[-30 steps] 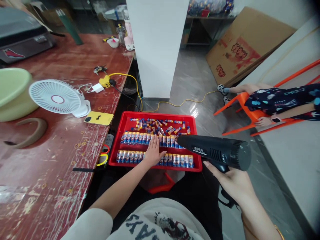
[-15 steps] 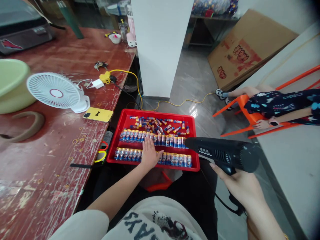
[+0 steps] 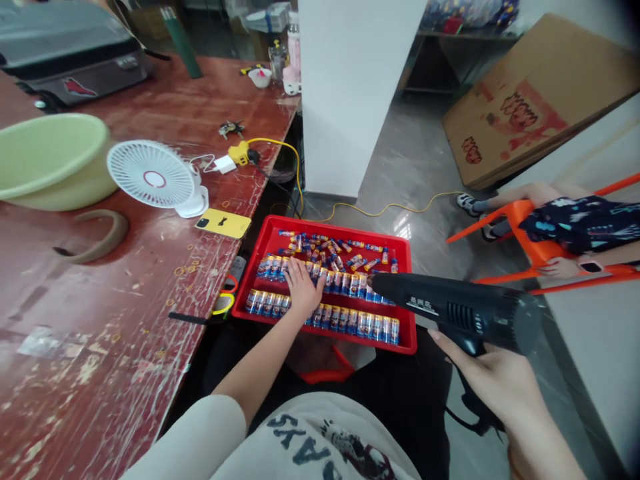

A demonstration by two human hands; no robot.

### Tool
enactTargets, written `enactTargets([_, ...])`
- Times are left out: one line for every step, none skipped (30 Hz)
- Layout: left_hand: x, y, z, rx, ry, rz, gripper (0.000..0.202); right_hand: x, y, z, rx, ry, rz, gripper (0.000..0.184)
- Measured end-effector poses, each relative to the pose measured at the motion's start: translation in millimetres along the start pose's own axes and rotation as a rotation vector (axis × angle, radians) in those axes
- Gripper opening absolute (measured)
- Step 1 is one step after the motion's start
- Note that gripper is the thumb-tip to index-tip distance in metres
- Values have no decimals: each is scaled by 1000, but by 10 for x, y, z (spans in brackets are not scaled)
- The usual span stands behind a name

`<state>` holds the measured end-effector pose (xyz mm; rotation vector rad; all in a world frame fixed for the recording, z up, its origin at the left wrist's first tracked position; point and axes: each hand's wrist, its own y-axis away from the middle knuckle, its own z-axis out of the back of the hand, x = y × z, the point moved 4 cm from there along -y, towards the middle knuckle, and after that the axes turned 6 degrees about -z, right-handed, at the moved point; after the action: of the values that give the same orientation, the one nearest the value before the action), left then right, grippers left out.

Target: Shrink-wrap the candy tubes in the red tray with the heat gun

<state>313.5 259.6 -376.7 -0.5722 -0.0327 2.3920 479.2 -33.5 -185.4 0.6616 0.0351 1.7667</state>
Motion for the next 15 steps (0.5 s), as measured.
enactTargets([-105,23,-54,15,7,-38,89,-12,-2,24,-2,3,-12,55])
enactTargets([-206,64,-108,40,13,-81,90,-20,-6,47,-7,8,-28,53])
enactTargets([-294,113,-157,66,15,-117,90,-20,-11,62,-2,21,-45,52])
enactTargets([-363,162,-196,85,15,-137,91,-9,-16,72,5,36,-58,51])
enactTargets([-411,202,-221,94,15,-142,92,13,-23,73,14,48,-65,51])
enactTargets([-434,229,-231,95,17,-136,93,48,-31,65,28,59,-64,52])
enactTargets([-434,243,-221,88,21,-126,94,94,-39,44,42,66,-56,53])
enactTargets([-409,246,-193,77,25,-115,94,151,-47,13,56,67,-38,55])
enactTargets([-361,241,-146,62,27,-108,94,221,-56,-31,71,64,-11,57])
enactTargets([-288,233,-81,43,24,-101,94,301,-63,-87,86,57,24,58])
enactTargets([-192,228,-4,23,17,-91,94,392,-68,-153,106,48,69,58])
enactTargets([-77,229,81,3,6,-78,94,491,-70,-224,122,35,121,57])
enactTargets([53,239,167,-14,-5,-61,93,595,-69,-293,129,21,172,55])
enactTargets([191,259,251,-30,-14,-40,93,697,-65,-356,129,13,216,52])
enactTargets([333,288,327,-45,-20,-15,93,793,-60,-410,123,9,251,50])
